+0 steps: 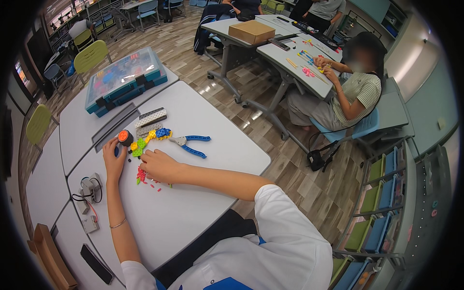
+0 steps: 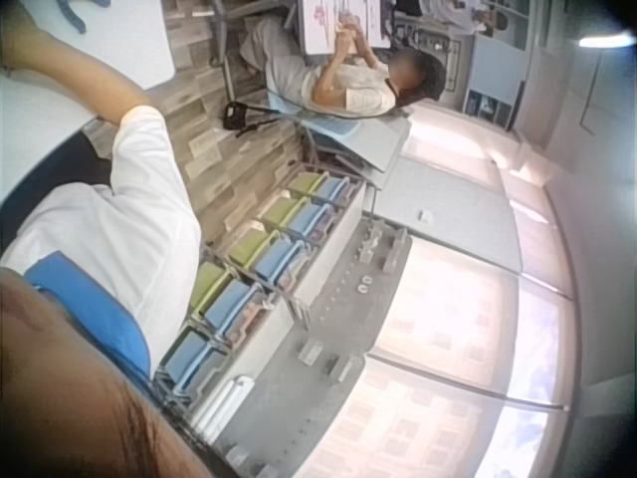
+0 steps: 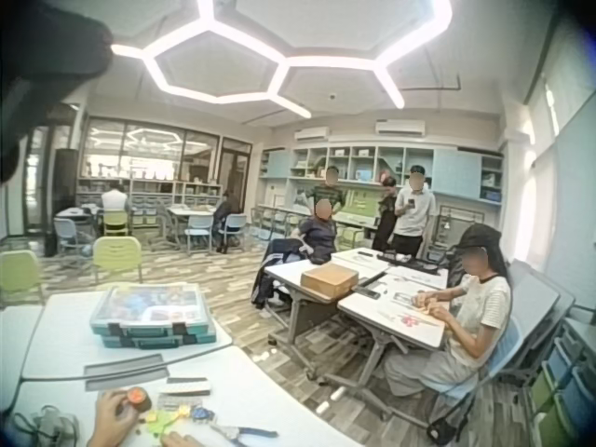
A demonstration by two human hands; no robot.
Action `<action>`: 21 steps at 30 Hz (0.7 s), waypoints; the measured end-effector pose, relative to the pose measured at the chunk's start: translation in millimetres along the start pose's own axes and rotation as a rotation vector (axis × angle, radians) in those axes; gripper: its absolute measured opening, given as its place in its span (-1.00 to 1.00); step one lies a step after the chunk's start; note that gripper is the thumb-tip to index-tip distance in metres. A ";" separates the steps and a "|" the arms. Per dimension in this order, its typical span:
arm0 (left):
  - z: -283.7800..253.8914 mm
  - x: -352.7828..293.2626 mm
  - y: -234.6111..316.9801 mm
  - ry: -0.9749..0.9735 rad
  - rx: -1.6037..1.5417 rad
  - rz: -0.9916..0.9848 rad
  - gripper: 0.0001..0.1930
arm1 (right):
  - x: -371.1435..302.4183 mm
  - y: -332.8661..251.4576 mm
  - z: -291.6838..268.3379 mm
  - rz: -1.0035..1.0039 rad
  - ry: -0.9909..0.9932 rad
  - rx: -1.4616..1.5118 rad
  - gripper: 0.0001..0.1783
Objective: The person assembles colorful plastic building blocks into a small structure on a white table. They pick up pieces, connect them, and occasionally use pliers to adjust or separate parts. The person also handles a small electronic device with wires and a smartphone.
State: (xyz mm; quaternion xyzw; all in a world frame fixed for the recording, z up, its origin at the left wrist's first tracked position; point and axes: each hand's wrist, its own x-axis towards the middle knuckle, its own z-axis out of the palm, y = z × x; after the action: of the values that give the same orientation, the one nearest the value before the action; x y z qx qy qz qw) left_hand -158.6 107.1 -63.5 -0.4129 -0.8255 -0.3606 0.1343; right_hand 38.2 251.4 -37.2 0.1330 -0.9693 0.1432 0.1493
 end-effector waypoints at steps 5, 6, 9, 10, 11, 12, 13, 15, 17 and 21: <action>-0.5 0.4 1.7 -0.004 0.012 -0.005 -0.61 | -0.8 0.4 0.4 -0.011 0.024 -0.009 -0.70; -0.8 0.7 2.2 -0.007 0.003 -0.010 -0.61 | -0.6 0.5 0.4 -0.010 0.023 -0.006 -0.70; -1.1 1.0 2.0 -0.009 -0.006 -0.013 -0.62 | 0.1 0.6 0.0 -0.004 0.017 0.003 -0.72; -1.3 1.0 2.4 -0.009 -0.007 -0.012 -0.62 | 0.4 0.3 -0.4 -0.002 0.014 0.006 -0.72; -1.6 0.9 2.7 -0.010 -0.014 -0.013 -0.62 | 0.7 0.0 -0.8 0.001 0.010 0.008 -0.72; -2.1 0.6 3.1 -0.010 -0.020 -0.013 -0.62 | 0.7 -0.2 -1.4 0.002 0.009 0.010 -0.72; -2.1 0.6 3.3 -0.011 -0.027 -0.013 -0.62 | 0.5 -0.5 -2.5 0.004 0.008 0.012 -0.72; -1.7 1.0 3.9 -0.011 -0.020 -0.013 -0.62 | 0.4 -0.4 -2.3 0.005 0.007 0.008 -0.72; -1.4 1.0 2.7 -0.011 -0.014 -0.011 -0.62 | 0.7 0.0 -1.3 0.003 0.008 0.000 -0.72; -1.1 0.9 1.4 -0.010 -0.009 -0.006 -0.62 | 0.6 -0.7 -1.9 0.007 0.014 -0.001 -0.72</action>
State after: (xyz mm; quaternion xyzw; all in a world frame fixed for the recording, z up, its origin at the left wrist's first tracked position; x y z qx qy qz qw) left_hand -158.1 107.3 -61.6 -0.4130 -0.8256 -0.3627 0.1273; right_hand 38.3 251.3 -35.1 0.1286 -0.9687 0.1440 0.1559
